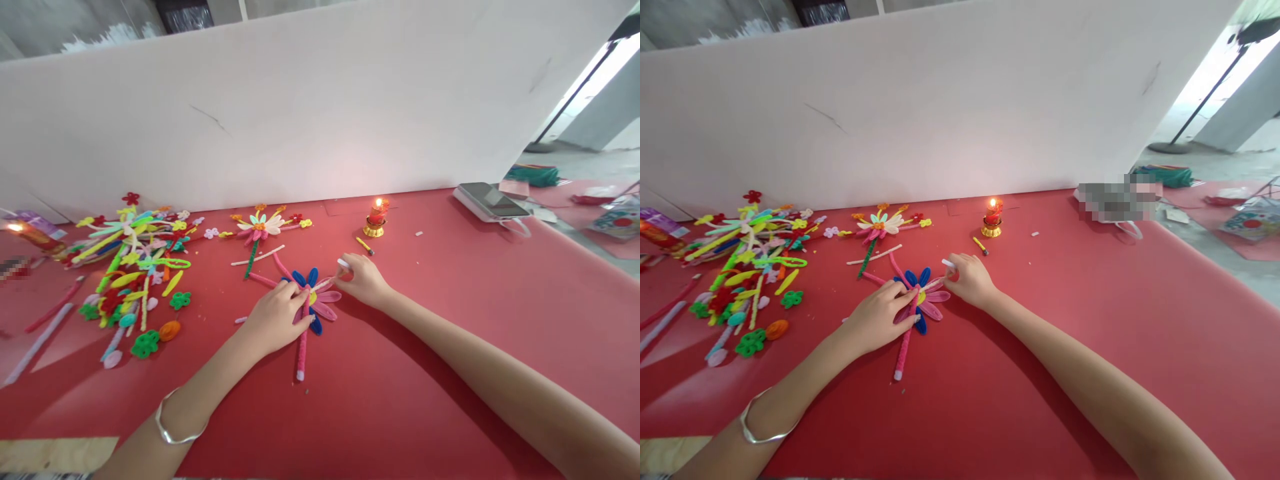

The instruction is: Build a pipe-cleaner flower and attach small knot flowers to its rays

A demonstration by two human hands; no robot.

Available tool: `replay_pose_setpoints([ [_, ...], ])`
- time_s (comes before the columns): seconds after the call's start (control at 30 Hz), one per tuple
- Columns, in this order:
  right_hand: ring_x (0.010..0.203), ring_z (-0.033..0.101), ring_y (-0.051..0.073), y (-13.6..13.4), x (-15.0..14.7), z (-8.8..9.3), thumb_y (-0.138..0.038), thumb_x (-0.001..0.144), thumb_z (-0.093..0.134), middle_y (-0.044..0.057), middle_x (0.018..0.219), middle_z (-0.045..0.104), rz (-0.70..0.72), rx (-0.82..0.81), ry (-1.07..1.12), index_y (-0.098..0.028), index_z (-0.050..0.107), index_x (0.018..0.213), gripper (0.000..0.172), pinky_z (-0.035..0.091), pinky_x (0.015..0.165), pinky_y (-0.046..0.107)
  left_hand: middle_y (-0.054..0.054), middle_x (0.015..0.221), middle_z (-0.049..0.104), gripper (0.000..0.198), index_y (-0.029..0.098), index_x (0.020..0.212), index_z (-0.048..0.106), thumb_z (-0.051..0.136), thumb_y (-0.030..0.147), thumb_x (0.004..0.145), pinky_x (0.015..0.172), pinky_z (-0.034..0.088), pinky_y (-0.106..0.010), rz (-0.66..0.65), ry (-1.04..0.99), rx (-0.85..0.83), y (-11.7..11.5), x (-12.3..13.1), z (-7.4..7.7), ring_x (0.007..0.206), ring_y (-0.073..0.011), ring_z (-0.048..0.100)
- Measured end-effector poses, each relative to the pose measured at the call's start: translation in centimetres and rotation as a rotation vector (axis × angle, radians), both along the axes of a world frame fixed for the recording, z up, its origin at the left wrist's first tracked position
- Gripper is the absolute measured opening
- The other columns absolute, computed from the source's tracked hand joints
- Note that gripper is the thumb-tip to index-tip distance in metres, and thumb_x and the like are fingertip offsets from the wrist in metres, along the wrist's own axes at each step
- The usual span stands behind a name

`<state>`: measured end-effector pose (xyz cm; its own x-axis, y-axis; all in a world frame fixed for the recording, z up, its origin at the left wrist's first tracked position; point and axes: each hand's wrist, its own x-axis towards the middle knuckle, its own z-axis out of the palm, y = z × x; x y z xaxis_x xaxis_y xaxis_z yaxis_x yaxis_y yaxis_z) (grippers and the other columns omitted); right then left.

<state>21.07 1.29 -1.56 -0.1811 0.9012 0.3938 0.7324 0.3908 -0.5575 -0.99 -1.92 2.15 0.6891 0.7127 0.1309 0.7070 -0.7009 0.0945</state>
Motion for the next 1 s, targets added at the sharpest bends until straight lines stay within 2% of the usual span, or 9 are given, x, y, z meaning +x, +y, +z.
replay_pose_setpoints([
  [0.3,0.067,0.047,0.017,0.0,-0.3,-0.5,-0.021,0.071,0.053,0.001,0.066,0.052,0.051,0.049,-0.004,-0.021,0.038,0.064,0.017,0.033,0.063,0.028,-0.008,0.085,0.053,0.028,0.016,0.106,0.059,0.052,0.027,0.081,0.072,0.046,-0.034,-0.017,0.026,0.044,-0.2,0.4,0.4,0.086,-0.0220,0.050],
  [0.5,0.065,0.047,0.015,-0.2,-1.2,-0.5,-0.034,0.074,0.060,0.000,0.064,0.052,-0.007,-0.051,0.096,-0.021,0.039,0.065,0.026,0.033,0.059,0.026,-0.009,0.088,0.054,0.029,0.014,0.107,0.059,0.051,0.026,0.081,0.071,0.047,-0.035,-0.002,0.061,0.051,-0.4,0.7,0.6,0.086,-0.0227,0.051],
  [0.7,0.067,0.047,0.015,-0.5,-2.4,-0.5,-0.023,0.071,0.059,-0.001,0.063,0.051,0.002,-0.091,0.128,-0.021,0.039,0.063,0.022,0.034,0.059,0.026,-0.009,0.088,0.055,0.032,0.014,0.109,0.058,0.052,0.027,0.081,0.072,0.047,-0.035,-0.025,0.056,0.075,-0.2,0.6,0.1,0.088,-0.0228,0.051],
  [1.0,0.066,0.049,0.014,-0.5,-2.8,-0.6,-0.024,0.069,0.063,-0.002,0.064,0.051,0.028,-0.133,0.234,-0.021,0.040,0.064,0.024,0.038,0.059,0.026,-0.010,0.090,0.056,0.030,0.014,0.107,0.060,0.053,0.028,0.081,0.074,0.048,-0.036,-0.014,0.033,0.037,-0.1,0.5,0.1,0.091,-0.0232,0.052],
])
